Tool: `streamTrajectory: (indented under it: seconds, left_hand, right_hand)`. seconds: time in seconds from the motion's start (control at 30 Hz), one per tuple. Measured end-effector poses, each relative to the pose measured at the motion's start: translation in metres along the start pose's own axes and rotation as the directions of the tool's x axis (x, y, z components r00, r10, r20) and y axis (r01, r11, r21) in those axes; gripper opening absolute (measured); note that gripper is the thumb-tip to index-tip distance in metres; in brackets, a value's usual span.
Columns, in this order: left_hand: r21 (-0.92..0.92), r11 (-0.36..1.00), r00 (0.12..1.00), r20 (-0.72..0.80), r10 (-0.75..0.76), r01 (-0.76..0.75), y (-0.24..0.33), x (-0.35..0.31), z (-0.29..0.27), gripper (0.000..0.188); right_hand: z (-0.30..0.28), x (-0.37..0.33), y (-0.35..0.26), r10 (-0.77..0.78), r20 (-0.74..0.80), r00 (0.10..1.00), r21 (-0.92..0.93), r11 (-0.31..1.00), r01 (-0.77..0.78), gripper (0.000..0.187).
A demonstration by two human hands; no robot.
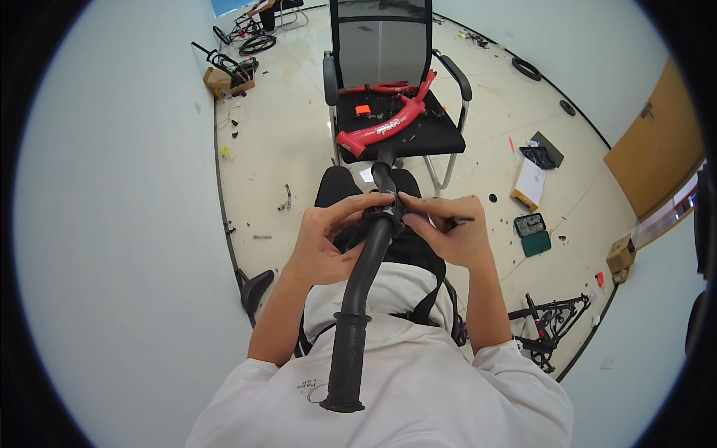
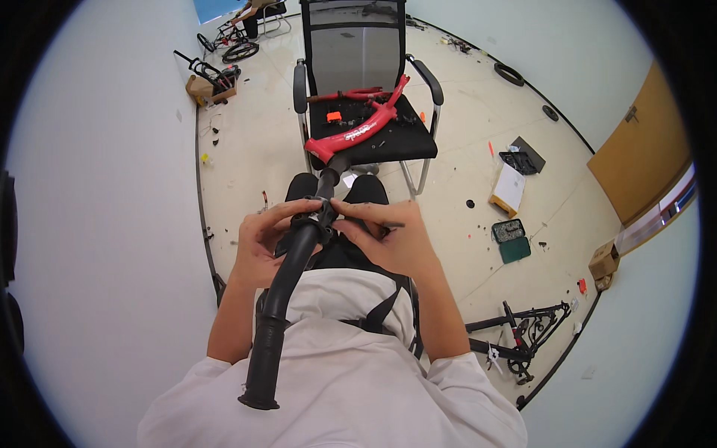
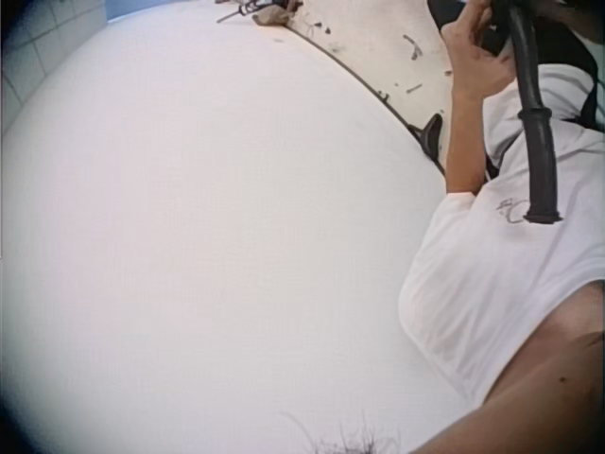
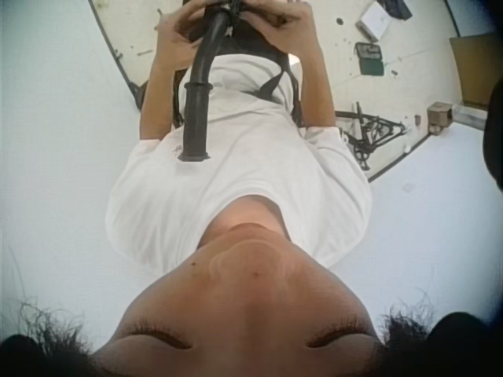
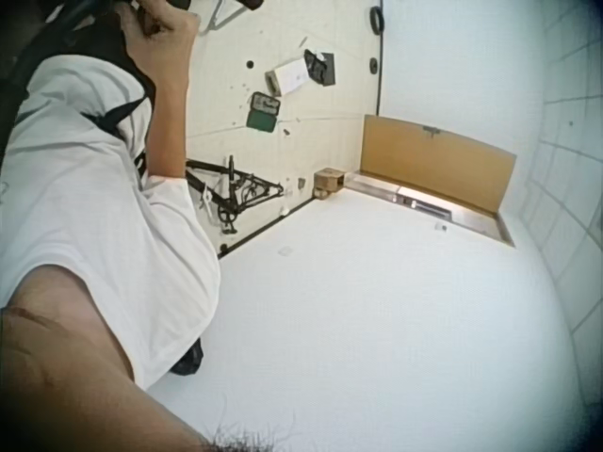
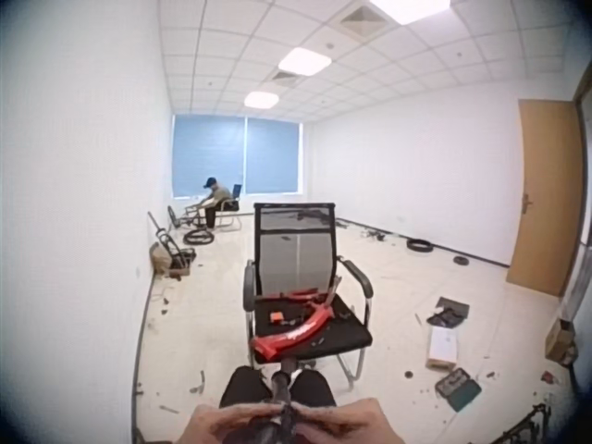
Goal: The person is assembling a bicycle handlebar. They use an Allen key to tighten bolts on the handlebar stem and attach a black handlebar grip.
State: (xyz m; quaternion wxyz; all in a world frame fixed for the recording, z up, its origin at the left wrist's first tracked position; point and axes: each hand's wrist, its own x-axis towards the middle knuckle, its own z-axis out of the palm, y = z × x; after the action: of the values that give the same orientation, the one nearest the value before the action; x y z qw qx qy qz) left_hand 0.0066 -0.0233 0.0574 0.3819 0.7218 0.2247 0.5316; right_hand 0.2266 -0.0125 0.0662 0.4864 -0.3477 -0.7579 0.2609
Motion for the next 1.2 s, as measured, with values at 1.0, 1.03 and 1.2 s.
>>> streamTrajectory:
  seconds: [1.0, 1.03, 1.2]
  left_hand:
    - [-0.030, 0.996, 0.976, -0.202, 0.081, -0.089, -0.026, -0.023, -0.008, 0.051]
    - [-0.027, 0.996, 0.976, -0.201, 0.080, -0.087, -0.025, -0.023, -0.008, 0.051]
    - [-0.032, 0.996, 0.977, -0.202, 0.070, -0.078, -0.023, -0.023, -0.009, 0.050]
  right_hand:
    - [0.032, -0.003, 0.068, 0.597, 0.283, 0.751, 0.921, 0.048, -0.386, 0.031]
    - [0.032, -0.006, 0.074, 0.561, 0.293, 0.774, 0.912, 0.078, -0.402, 0.031]
    - [0.029, -0.011, 0.085, 0.474, 0.426, 0.771, 0.882, -0.027, -0.471, 0.026]
